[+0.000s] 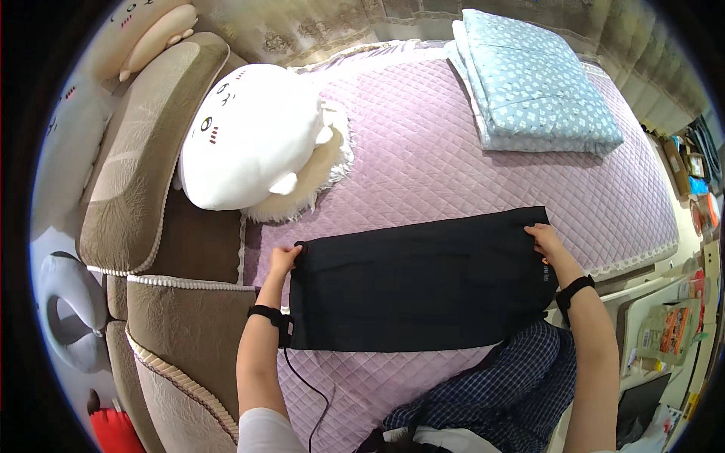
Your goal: Folding a black t-shirt on a bed.
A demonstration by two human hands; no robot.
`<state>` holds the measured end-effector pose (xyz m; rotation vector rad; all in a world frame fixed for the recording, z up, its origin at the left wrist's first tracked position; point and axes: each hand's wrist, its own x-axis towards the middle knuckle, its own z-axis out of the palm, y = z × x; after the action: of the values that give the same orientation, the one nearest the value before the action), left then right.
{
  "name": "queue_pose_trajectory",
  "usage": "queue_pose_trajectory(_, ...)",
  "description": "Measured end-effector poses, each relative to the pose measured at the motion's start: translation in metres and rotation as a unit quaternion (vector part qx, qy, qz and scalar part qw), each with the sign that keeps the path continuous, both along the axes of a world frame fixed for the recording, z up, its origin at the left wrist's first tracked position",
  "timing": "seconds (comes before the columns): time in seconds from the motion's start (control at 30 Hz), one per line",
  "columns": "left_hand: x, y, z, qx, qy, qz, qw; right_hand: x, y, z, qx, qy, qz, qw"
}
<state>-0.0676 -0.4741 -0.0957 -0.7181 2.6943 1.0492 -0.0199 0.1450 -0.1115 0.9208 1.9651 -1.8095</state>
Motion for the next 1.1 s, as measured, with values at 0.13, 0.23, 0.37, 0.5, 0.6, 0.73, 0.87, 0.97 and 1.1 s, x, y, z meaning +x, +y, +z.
queue_pose_trajectory(0.13,-0.013,0.011,0.010,-0.011,-0.092,-0.001,0.996,-0.013,0.003,-0.010,0.030,-0.022,-0.087,0.995)
queue_pose_trajectory(0.23,-0.014,0.030,0.017,-0.101,-0.163,-0.057,0.980,-0.017,0.018,-0.019,-0.033,-0.031,-0.051,0.998)
queue_pose_trajectory(0.37,-0.017,0.012,-0.008,-0.154,-0.125,-0.103,0.975,-0.017,0.015,-0.023,-0.041,-0.045,-0.077,0.995)
queue_pose_trajectory(0.5,-0.030,-0.021,-0.011,-0.015,0.095,0.073,0.993,-0.018,0.005,-0.023,0.048,-0.017,-0.083,0.995)
queue_pose_trajectory(0.6,-0.037,-0.009,-0.015,0.136,0.108,0.165,0.971,-0.014,0.007,-0.018,0.029,0.016,-0.112,0.993)
queue_pose_trajectory(0.73,-0.032,-0.037,-0.025,0.207,0.049,0.240,0.947,-0.018,0.006,-0.028,0.005,0.020,-0.072,0.997)
queue_pose_trajectory(0.87,-0.028,-0.044,-0.018,0.313,0.003,0.204,0.928,-0.016,0.000,-0.016,-0.003,0.046,-0.080,0.996)
queue_pose_trajectory(0.97,-0.034,-0.009,-0.014,0.335,-0.059,0.158,0.927,-0.019,0.008,-0.016,0.067,0.014,-0.087,0.994)
queue_pose_trajectory(1.1,-0.039,-0.049,0.003,0.179,0.006,0.139,0.974,-0.044,-0.020,0.003,0.080,-0.021,0.029,0.996)
